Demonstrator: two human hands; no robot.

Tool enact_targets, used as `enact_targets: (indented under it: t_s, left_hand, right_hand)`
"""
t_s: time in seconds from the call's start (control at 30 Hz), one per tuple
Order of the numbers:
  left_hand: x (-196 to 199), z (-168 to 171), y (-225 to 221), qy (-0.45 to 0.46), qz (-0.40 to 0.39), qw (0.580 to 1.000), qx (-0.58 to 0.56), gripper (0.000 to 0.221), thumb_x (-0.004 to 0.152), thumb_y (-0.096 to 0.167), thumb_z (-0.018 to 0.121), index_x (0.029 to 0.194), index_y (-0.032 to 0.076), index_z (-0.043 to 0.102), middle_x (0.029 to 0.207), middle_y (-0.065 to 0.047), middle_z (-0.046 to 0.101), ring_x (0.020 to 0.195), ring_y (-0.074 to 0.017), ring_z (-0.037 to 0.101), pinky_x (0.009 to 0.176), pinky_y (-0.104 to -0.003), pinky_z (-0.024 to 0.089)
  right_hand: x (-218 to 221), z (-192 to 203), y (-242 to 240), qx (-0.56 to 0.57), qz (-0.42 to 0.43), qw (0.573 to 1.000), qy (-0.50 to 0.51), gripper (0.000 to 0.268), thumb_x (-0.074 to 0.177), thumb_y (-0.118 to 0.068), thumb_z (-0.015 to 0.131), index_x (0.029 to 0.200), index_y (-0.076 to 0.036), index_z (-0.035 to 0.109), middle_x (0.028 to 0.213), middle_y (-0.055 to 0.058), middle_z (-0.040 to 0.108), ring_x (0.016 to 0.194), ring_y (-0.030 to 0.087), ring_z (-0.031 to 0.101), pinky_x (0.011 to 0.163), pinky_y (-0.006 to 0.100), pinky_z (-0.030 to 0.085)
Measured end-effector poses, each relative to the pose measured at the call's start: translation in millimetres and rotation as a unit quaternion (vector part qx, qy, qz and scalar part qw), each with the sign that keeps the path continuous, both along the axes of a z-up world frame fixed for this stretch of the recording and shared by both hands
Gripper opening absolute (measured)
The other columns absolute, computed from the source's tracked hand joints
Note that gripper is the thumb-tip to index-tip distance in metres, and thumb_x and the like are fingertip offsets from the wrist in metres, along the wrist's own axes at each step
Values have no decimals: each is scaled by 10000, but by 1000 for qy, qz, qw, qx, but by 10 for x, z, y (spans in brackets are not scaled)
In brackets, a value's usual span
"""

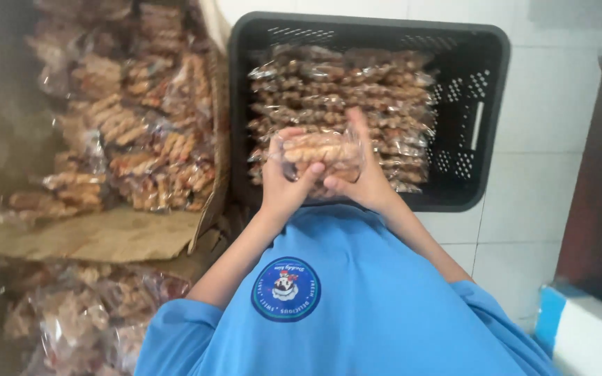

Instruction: The person transfers small plastic bags of snacks from a cardboard box into a black plastic basket. They pick up the bags by hand and place them into the basket, occasionally arranging them to fit.

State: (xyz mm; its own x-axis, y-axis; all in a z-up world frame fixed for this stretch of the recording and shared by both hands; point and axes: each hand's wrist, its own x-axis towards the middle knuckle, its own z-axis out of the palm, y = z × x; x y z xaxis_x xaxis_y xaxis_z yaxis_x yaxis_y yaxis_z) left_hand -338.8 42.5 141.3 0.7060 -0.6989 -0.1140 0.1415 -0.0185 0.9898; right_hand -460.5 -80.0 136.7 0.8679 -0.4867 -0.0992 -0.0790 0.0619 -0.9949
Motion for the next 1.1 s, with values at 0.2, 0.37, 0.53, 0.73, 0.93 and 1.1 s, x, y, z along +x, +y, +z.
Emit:
enact_targets:
  t_s: [0.2,0.37,0.53,0.73,0.93,1.1]
  left_hand:
    - [-197,-406,-282,-42,-79,996,11,649,773,412,740,1263,115,436,1131,-150,629,1080,-280,597,940,-404,458]
    - [-266,-279,-360,-35,-103,989,102,706,906,215,616,1408,34,154,1377,-303,283,1202,-512,424,919,-578,459]
    - [-248,-34,-175,-41,-58,988,136,639,904,370,516,1386,81,212,1400,-178,332,1216,-303,486,932,-373,484]
    - [-305,265,63,-114,35,983,137,519,928,197,523,1363,67,272,1367,-154,389,1168,-247,539,901,-321,495]
    - [-14,632,592,-284,165,923,201,469,918,118,548,1330,6,354,1286,-168,431,1078,-251,567,851,-308,495]
    - [677,829,1305,-349,263,859,267,378,947,51,517,1311,38,419,1254,-143,454,993,-225,560,786,-276,483]
  right_hand:
    - [-322,-240,-197,-45,-31,988,143,982,492,-446,919,1310,-185,443,1210,88,573,1177,231,539,1017,370,404]
    - [-600,-99,-951,-264,-285,852,352,788,664,-355,892,1258,-132,424,1207,153,575,1125,344,558,961,452,461]
    - [-589,-585,-1958,-313,-300,765,476,636,789,-286,778,1209,-101,337,1126,105,528,840,261,633,681,412,546]
    - [-542,-2089,-2649,-310,-216,709,595,849,776,-370,748,1363,-40,231,1260,204,476,985,398,602,761,493,509]
    - [-557,-2517,-2929,-343,-156,727,574,763,800,-531,734,1239,15,433,1185,223,546,1069,383,557,833,476,471]
    - [-644,-2606,-3118,-475,20,673,566,661,891,-528,561,1457,-240,379,1179,400,505,1010,494,563,810,495,468]
